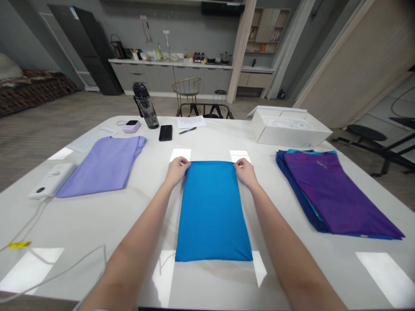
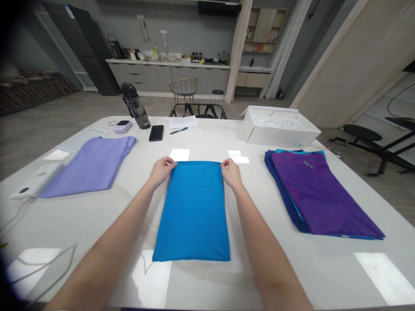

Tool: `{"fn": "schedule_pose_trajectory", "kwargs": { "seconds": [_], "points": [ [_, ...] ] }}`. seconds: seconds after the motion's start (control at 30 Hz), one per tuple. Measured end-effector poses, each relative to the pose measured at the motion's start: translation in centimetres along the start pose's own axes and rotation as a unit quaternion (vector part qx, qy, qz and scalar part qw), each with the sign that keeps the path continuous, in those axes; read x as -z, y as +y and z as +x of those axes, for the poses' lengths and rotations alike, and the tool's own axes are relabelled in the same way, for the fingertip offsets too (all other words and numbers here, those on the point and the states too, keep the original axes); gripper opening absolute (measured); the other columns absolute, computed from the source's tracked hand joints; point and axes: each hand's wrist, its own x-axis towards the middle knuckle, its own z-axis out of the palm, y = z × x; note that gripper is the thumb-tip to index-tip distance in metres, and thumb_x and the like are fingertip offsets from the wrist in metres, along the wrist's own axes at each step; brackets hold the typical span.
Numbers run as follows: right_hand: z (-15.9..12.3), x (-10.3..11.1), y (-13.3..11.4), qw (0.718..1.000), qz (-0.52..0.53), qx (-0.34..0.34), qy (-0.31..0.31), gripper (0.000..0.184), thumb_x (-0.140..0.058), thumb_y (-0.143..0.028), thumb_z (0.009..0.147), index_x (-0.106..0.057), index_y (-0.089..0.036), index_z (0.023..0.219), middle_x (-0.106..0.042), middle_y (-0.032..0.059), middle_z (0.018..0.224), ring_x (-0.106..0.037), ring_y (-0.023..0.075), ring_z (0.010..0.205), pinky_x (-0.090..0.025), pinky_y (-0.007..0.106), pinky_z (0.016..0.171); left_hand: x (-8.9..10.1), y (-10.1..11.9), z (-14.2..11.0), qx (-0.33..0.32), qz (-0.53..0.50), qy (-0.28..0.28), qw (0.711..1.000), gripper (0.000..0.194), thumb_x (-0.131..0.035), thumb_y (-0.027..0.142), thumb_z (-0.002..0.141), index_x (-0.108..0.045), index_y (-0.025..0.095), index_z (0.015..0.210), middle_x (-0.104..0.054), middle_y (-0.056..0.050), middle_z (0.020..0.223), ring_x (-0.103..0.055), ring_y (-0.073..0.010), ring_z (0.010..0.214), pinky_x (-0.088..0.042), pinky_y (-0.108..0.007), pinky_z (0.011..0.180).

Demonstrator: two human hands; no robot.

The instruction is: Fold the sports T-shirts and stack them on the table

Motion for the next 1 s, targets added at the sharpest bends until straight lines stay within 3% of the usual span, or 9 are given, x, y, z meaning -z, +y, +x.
{"fn": "schedule_pose_trajectory", "kwargs": {
  "seconds": [0.13, 0.23, 0.3, 0.37, 0.43, 0.53, 0.7, 0.87, 1.0],
  "points": [
    [-0.5, -0.2, 0.2, 0.996, -0.078, 0.03, -0.002, 0.014, -0.052, -0.03, 0.089, -0.061, -0.022, 0.096, -0.069, 0.0061, 0.094, -0.062, 0.0221, 0.082, -0.047, 0.035, 0.081, -0.6, 0.3, -0.4, 0.008, 0.077, 0.015, 0.997, 0.015, -0.06, 0.031, 0.087, -0.067, 0.019, 0.094, -0.066, -0.007, 0.104, -0.063, -0.0196, 0.083, -0.051, -0.036, 0.086],
    [-0.8, 0.1, -1.0, 0.993, -0.083, 0.069, 0.043, 0.024, -0.051, -0.029, 0.09, -0.061, -0.02, 0.11, -0.066, 0.0116, 0.113, -0.062, 0.0249, 0.096, -0.048, 0.037, 0.088, -1.1, 3.0, -1.6, -0.077, 0.085, 0.035, 0.993, 0.027, -0.051, 0.028, 0.094, -0.065, 0.019, 0.116, -0.062, -0.011, 0.123, -0.065, -0.0224, 0.102, -0.05, -0.037, 0.097],
    [-1.1, -0.1, -2.3, 0.991, -0.079, 0.096, 0.045, 0.027, -0.049, -0.029, 0.092, -0.062, -0.019, 0.113, -0.064, 0.0129, 0.12, -0.062, 0.0255, 0.103, -0.048, 0.038, 0.094, -2.0, 4.8, -2.8, -0.153, 0.098, -0.014, 0.983, 0.033, -0.042, 0.027, 0.099, -0.063, 0.02, 0.124, -0.062, -0.01, 0.129, -0.062, -0.0227, 0.115, -0.047, -0.037, 0.104],
    [-1.7, -0.8, -3.7, 0.989, -0.073, 0.126, 0.005, 0.03, -0.044, -0.028, 0.096, -0.064, -0.02, 0.116, -0.065, 0.0116, 0.122, -0.061, 0.0245, 0.11, -0.046, 0.038, 0.101, -3.5, 5.7, -4.0, -0.188, 0.15, -0.084, 0.967, 0.039, -0.036, 0.028, 0.103, -0.063, 0.02, 0.129, -0.061, -0.011, 0.137, -0.057, -0.0241, 0.127, -0.041, -0.039, 0.112],
    [-2.5, -2.1, -4.6, 0.984, -0.081, 0.15, -0.06, 0.037, -0.037, -0.028, 0.1, -0.063, -0.019, 0.124, -0.064, 0.0112, 0.13, -0.058, 0.023, 0.122, -0.041, 0.037, 0.109, -5.2, 5.5, -5.1, -0.19, 0.218, -0.127, 0.949, 0.044, -0.034, 0.032, 0.104, -0.058, 0.02, 0.138, -0.053, -0.011, 0.15, -0.047, -0.0277, 0.14, -0.033, -0.047, 0.119],
    [-4.0, -4.1, -4.9, 0.967, -0.147, 0.155, -0.139, 0.049, -0.03, -0.034, 0.105, -0.053, -0.015, 0.144, -0.05, 0.0125, 0.152, -0.041, 0.0256, 0.143, -0.026, 0.044, 0.121, -7.1, 4.1, -5.9, -0.187, 0.282, -0.138, 0.931, 0.051, -0.032, 0.039, 0.105, -0.046, 0.023, 0.151, -0.037, -0.008, 0.162, -0.03, -0.0292, 0.151, -0.019, -0.055, 0.124],
    [-5.2, -5.4, -4.0, 0.944, -0.244, 0.149, -0.161, 0.058, -0.023, -0.048, 0.107, -0.036, -0.024, 0.158, -0.032, 0.007, 0.164, -0.02, 0.0278, 0.154, -0.001, 0.059, 0.123, -7.6, 3.1, -5.9, -0.169, 0.3, -0.104, 0.933, 0.055, -0.029, 0.046, 0.104, -0.039, 0.032, 0.156, -0.034, -0.003, 0.164, -0.024, -0.0287, 0.154, -0.014, -0.056, 0.125],
    [-5.0, -5.4, -3.6, 0.948, -0.255, 0.122, -0.147, 0.063, -0.024, -0.058, 0.105, -0.033, -0.029, 0.159, -0.027, 0.0051, 0.166, -0.014, 0.0297, 0.155, -0.004, 0.063, 0.121, -7.3, 2.8, -5.4, -0.137, 0.301, -0.07, 0.941, 0.057, -0.03, 0.052, 0.102, -0.043, 0.033, 0.154, -0.037, -0.004, 0.162, -0.023, -0.0326, 0.154, -0.012, -0.058, 0.124],
    [-5.0, -5.5, -3.5, 0.948, -0.254, 0.121, -0.146, 0.066, -0.026, -0.063, 0.103, -0.034, -0.03, 0.159, -0.029, 0.0047, 0.166, -0.012, 0.0314, 0.155, -0.005, 0.061, 0.122, -6.5, 2.2, -4.4, -0.145, 0.295, -0.09, 0.94, 0.06, -0.031, 0.055, 0.102, -0.043, 0.031, 0.154, -0.035, -0.006, 0.163, -0.022, -0.0342, 0.154, -0.012, -0.057, 0.124]
  ]
}}
